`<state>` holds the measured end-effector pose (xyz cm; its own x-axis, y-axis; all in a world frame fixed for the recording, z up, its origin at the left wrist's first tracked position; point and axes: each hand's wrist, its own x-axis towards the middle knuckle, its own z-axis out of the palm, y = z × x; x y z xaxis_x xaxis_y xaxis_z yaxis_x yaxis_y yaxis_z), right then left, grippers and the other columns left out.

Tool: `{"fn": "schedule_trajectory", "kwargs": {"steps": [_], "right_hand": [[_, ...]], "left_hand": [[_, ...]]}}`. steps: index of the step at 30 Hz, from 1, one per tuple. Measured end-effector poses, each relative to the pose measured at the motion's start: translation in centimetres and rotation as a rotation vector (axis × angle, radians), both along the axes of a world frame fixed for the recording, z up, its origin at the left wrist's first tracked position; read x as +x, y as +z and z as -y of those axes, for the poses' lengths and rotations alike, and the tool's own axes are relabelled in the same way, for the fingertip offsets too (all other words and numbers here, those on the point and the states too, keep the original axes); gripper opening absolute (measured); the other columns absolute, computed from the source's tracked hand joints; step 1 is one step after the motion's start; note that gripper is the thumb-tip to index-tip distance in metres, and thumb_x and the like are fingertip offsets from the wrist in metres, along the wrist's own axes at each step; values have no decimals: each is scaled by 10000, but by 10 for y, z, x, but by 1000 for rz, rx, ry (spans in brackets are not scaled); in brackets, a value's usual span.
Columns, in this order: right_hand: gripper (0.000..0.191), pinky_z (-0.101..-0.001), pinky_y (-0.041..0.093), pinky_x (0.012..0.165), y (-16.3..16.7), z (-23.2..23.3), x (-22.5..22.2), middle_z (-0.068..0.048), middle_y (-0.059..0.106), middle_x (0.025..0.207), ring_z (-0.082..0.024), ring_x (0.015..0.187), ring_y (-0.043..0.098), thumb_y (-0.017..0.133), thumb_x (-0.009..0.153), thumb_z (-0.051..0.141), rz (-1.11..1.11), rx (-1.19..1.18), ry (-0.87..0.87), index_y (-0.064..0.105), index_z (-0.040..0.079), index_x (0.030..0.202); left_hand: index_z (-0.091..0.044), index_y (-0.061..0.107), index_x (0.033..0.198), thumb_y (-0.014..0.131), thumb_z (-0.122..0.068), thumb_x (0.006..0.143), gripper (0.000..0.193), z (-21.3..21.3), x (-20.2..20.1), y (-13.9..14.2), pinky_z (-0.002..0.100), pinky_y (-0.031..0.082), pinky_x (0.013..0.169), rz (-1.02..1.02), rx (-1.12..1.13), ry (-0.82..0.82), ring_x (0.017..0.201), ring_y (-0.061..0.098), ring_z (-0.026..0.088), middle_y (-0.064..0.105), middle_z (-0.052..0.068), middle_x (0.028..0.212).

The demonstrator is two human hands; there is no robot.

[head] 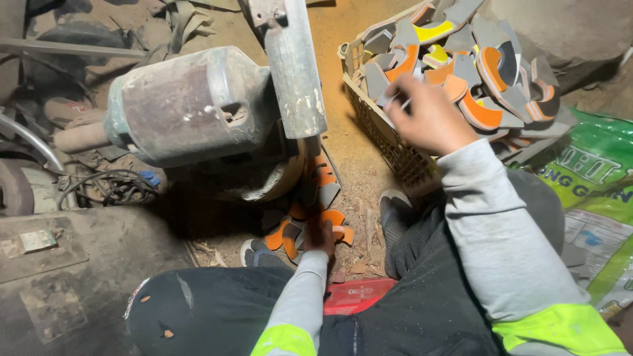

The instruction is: The person sits on the floor and uses a bench grinder to smooth the edges of curved shoe sole pieces. They hold each piece with both hands, rotate it against the grinding wheel, and place finished pieces into a nearby crate.

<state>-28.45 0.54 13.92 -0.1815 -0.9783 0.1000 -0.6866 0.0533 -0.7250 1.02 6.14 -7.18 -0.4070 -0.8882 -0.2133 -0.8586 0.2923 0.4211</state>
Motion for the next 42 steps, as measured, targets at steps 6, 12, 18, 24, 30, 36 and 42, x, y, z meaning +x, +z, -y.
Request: {"fn": "schedule_trajectory", "kwargs": {"steps": [6, 12, 18, 24, 30, 36, 42], "right_hand": [[317, -491, 530, 852, -15, 3, 21, -227, 718, 1009, -426, 984, 674, 688, 893, 286, -183, 393, 294, 653, 27, 1072], [347, -461, 543, 842, -14, -3, 21, -224, 728, 1003, -392, 964, 699, 644, 948, 338, -151, 502, 291, 628, 28, 1104], [442, -419, 547, 787, -14, -6, 22, -179, 732, 975, -319, 904, 718, 685, 870, 350, -6, 444, 444, 573, 43, 1167], [304, -355, 531, 745, -34, 16, 12, -115, 695, 937, -222, 841, 663, 506, 968, 231, 286, 266, 250, 631, 34, 1161], [235, -315, 480, 588, -31, 27, 18, -54, 549, 761, -152, 664, 523, 514, 991, 217, 687, 334, 276, 602, 0, 1007], [323, -296, 501, 577, -15, 39, 46, -35, 632, 736, -120, 658, 582, 527, 1010, 332, 514, 362, 339, 611, 21, 986], [329, -317, 519, 590, -18, 49, 55, -52, 638, 721, -137, 643, 616, 518, 1007, 319, 419, 256, 309, 628, 11, 975]], "left_hand": [[1, 592, 1280, 669, -123, 929, 380, 21, -57, 25, 353, 553, 897, -864, 644, 282, 1015, 680, 230, 699, 135, 1138], [39, 517, 1428, 612, -18, 949, 491, 22, -80, 81, 275, 522, 996, -1345, 712, 96, 1156, 638, 155, 645, 121, 1295], [7, 425, 1445, 654, -16, 921, 572, 14, -89, 94, 296, 580, 875, -1448, 636, 323, 1033, 649, 171, 618, 109, 1173], [77, 551, 1314, 692, -91, 1032, 358, 13, -87, 89, 273, 539, 848, -1318, 429, 296, 951, 608, 151, 617, 112, 1098], [-37, 574, 1206, 564, -289, 1019, 314, -3, -98, 121, 291, 604, 741, -1267, 892, 94, 882, 695, 137, 682, 48, 1038], [6, 597, 1150, 553, -286, 1091, 301, -7, -110, 122, 302, 577, 694, -1268, 792, 83, 812, 660, 146, 660, 65, 976], [-7, 596, 1098, 557, -274, 1095, 270, 4, -102, 113, 279, 534, 694, -1323, 872, 99, 758, 632, 129, 660, 39, 871]]}}
